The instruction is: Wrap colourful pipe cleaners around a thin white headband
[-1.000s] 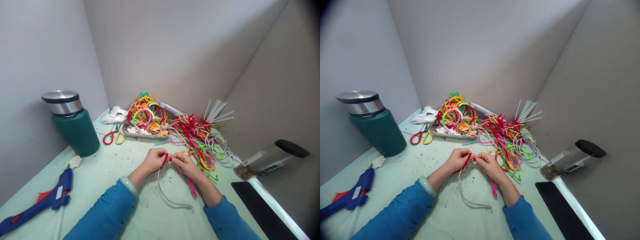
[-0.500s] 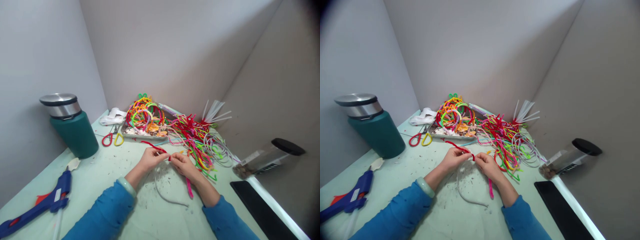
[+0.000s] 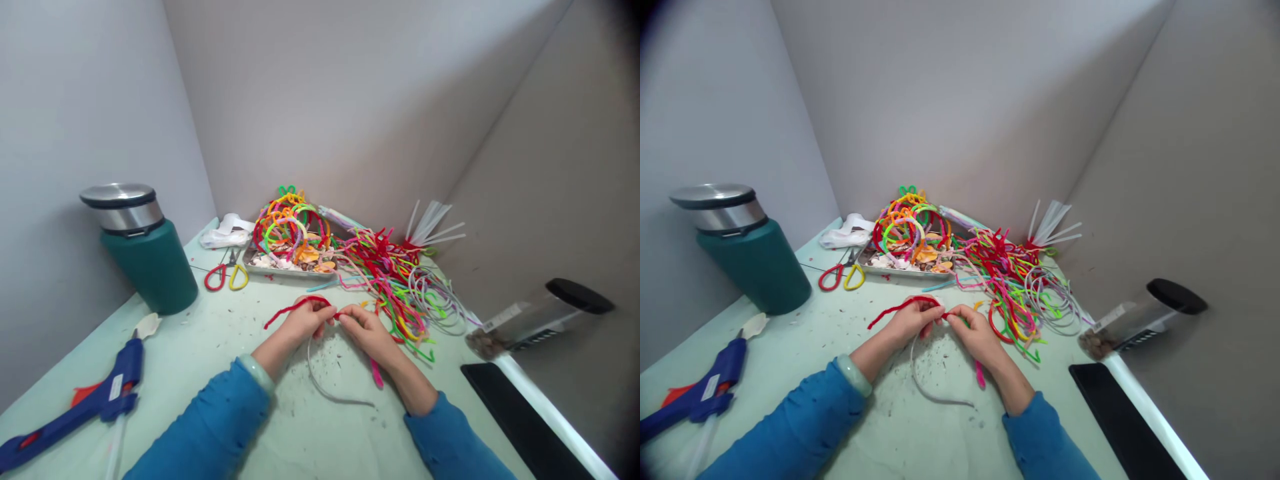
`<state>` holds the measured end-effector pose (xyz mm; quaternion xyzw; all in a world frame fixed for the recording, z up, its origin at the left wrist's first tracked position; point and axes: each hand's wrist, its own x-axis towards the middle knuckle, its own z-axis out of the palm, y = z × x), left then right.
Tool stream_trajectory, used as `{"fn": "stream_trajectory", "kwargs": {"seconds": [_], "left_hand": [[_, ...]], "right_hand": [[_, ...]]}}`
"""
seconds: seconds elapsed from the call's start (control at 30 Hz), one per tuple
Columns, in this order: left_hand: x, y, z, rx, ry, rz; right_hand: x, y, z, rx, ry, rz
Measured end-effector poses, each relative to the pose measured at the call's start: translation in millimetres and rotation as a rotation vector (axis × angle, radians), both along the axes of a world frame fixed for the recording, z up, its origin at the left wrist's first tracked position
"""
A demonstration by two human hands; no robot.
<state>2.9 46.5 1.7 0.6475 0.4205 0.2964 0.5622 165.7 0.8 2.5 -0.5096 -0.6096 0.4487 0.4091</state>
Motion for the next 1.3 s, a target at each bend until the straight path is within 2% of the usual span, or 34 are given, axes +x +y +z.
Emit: {"fn": "stream_trajectory", "kwargs": {"seconds": [0.1, 0.2, 0.33, 0.53, 0.7, 0.77, 0.9, 1.03, 1.13, 1.2, 1.3], "left_hand": [[-1.1, 1.0, 3.0, -0.127, -0.047, 0.012], [-0.3, -0.1, 6.3, -0.166, -0.066, 0.03], [1.7, -0.9, 6.4, -0.165, -0.003, 0.106], [1.6, 0.0, 3.1, -0.132, 0.036, 0.099], [4.5, 0.0, 0.6, -0.058, 0.145, 0.172], [5.1, -0.7, 1.8, 0.019, 0.183, 0.226], [2.9, -5.0, 9.4, 0.34, 0.174, 0.284], [1.3, -10.1, 13.5, 0.63, 0.047, 0.145], [2.3, -10.1, 9.3, 0.818, 0.077, 0.021], [3.1, -8.8, 5.3, 0.892, 0.144, -0.002], [3.5, -7.3, 1.9, 0.919, 0.211, 0.007]], "right_hand": [[-1.3, -0.7, 0.4, 0.136, -0.109, 0.022], [-1.9, -0.6, -2.1, 0.184, -0.14, 0.004], [-2.1, -1.1, -4.4, 0.214, -0.15, -0.019], [-6.2, -2.7, -0.9, 0.175, -0.178, -0.026], [-6.7, 0.6, -3.4, 0.164, -0.098, -0.099], [-5.3, 3.1, -6.4, 0.113, -0.052, -0.149], [-3.1, 6.8, -9.9, -0.041, 0.129, -0.194], [-3.1, 6.5, -8.1, -0.114, 0.238, -0.188], [-3.4, 4.8, -6.9, -0.103, 0.25, -0.162], [-3.6, 4.0, -6.9, -0.09, 0.252, -0.154], [-3.3, 3.6, -8.2, -0.069, 0.234, -0.152]]}}
